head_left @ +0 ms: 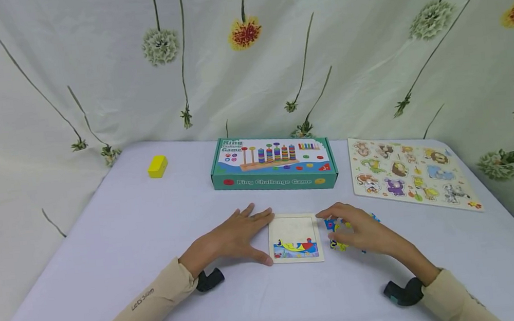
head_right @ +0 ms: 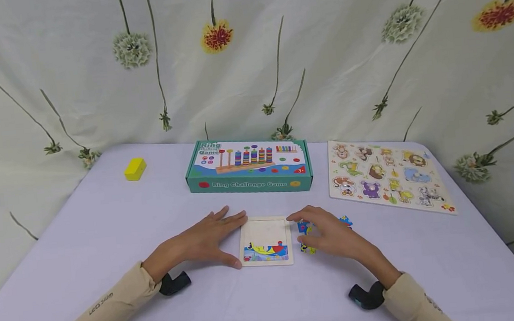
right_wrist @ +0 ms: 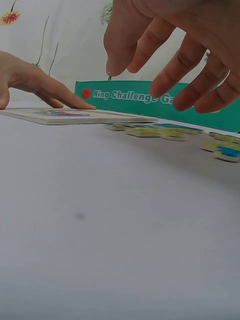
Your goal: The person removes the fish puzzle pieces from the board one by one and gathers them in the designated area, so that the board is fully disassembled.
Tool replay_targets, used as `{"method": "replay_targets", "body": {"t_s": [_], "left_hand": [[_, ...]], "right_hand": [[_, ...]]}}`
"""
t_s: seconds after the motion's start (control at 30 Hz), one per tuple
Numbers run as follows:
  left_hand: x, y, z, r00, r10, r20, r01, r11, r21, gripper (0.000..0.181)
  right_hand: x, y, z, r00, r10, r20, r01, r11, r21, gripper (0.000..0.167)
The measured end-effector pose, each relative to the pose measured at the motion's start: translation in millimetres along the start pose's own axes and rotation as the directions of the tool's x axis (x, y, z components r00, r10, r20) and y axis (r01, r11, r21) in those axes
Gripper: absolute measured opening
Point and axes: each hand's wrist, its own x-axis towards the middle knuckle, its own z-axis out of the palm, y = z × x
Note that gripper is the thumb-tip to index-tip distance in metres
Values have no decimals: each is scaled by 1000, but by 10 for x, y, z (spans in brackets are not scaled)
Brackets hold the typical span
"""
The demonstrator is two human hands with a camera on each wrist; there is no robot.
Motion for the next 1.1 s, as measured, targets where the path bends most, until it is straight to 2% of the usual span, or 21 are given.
{"method": "replay_targets", "body": {"t_s": [0.2,0.43,0.6,0.87,1.1], "left_hand": [[-1,2,-4,1000,-4,11,4,1000,1,103],[3,-7,0,1000,-4,13,4,1000,1,103],[-1,-10,-3,1000,-1,12,1,1000,13,105],[-7,-29,-12,1000,16,5,-16,1000,9,105],[-3,-23,-17,1000,20,7,-20,1000,4,104]], "right_hand": [[124,-114,121,997,-60,55,61,998,-13,44],[281,-242,226,986,-46,160,53,998,-43,45],[361,-302,283,976,-73,204,82,996,-37,44],[474,-377,363,967,-72,245,88,995,-56,45],[524,-367,407,962,-76,262,88,996,-33,45]]}}
